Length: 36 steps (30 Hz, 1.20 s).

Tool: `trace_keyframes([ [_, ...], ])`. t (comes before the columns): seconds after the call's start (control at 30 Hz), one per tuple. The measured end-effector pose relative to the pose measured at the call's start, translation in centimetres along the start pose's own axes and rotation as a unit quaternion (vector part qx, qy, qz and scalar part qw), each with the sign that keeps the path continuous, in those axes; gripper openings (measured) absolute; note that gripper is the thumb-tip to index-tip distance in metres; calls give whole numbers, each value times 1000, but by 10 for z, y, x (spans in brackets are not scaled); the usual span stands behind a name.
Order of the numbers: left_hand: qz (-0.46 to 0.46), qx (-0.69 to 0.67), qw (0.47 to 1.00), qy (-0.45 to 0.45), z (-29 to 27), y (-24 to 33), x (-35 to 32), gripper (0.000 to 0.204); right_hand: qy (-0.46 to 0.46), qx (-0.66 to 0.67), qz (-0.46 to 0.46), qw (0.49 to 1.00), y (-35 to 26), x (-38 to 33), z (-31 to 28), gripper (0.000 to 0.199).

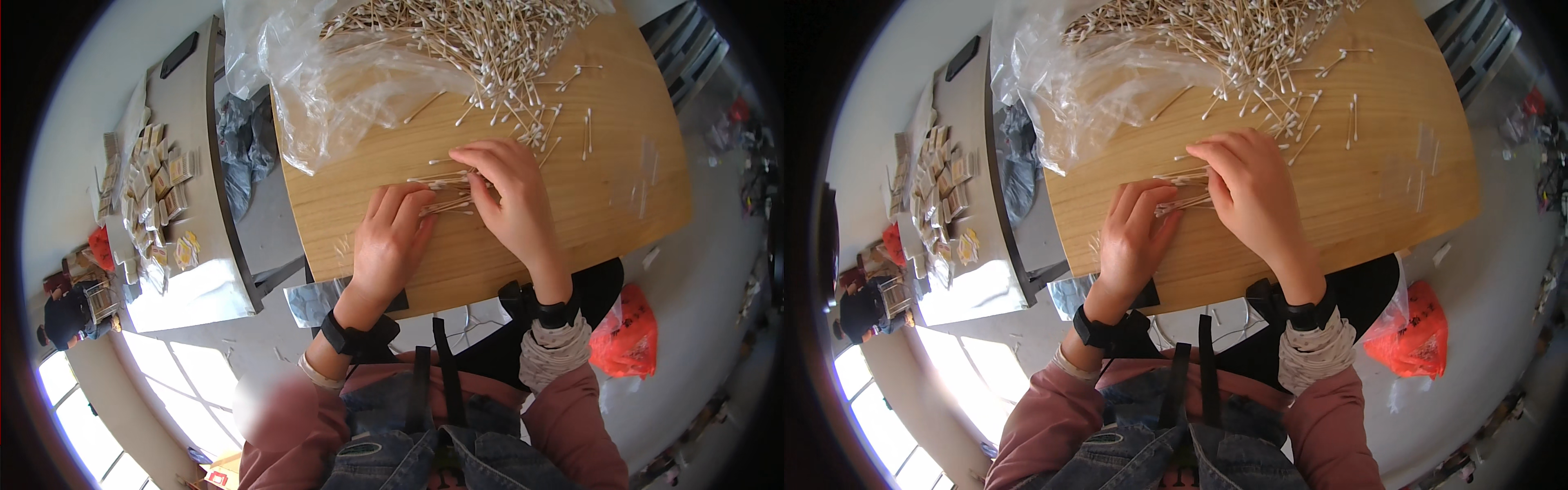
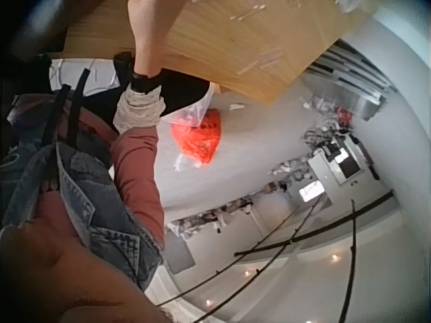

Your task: Manually arranging cotton swabs into a plastic case and applying a product label.

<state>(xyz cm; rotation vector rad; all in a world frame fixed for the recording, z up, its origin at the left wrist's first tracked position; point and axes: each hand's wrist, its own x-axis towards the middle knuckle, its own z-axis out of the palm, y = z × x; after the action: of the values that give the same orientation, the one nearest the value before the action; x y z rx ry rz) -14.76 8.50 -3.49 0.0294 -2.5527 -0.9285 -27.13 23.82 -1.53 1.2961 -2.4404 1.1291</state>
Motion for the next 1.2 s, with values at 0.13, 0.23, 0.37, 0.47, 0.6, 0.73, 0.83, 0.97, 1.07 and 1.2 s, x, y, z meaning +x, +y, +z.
trace_keyframes([
  [0.13,-41,21,999,10,-13,2,-8,40,-97,-88,-35,991,9,25,7,20],
  [0.23,-82,45,996,9,-31,4,-22,39,-194,-129,-49,971,5,36,10,15],
  [0.37,-122,50,991,-15,-46,-1,-38,30,-217,-155,-46,963,-1,37,18,19],
  [0.47,-121,47,991,-36,-42,-2,-42,23,-200,-187,-79,958,-3,37,18,16],
  [0.6,-128,49,989,-46,-34,0,-40,19,-188,-171,-91,963,3,32,24,10],
  [0.73,-154,20,987,-34,-31,2,-39,16,-144,-56,-49,987,13,28,14,9],
  [0.83,-146,15,989,-7,-31,4,-42,14,-66,56,23,996,9,22,-7,8],
  [0.97,-35,37,997,-52,-38,10,-46,15,-4,86,116,990,-1,-15,-54,6],
  [1.07,18,28,996,-85,-25,14,-37,16,17,36,235,971,-3,-83,-117,8],
  [1.2,-8,59,995,-76,-20,12,-13,22,23,-35,464,885,12,-205,-187,8],
])
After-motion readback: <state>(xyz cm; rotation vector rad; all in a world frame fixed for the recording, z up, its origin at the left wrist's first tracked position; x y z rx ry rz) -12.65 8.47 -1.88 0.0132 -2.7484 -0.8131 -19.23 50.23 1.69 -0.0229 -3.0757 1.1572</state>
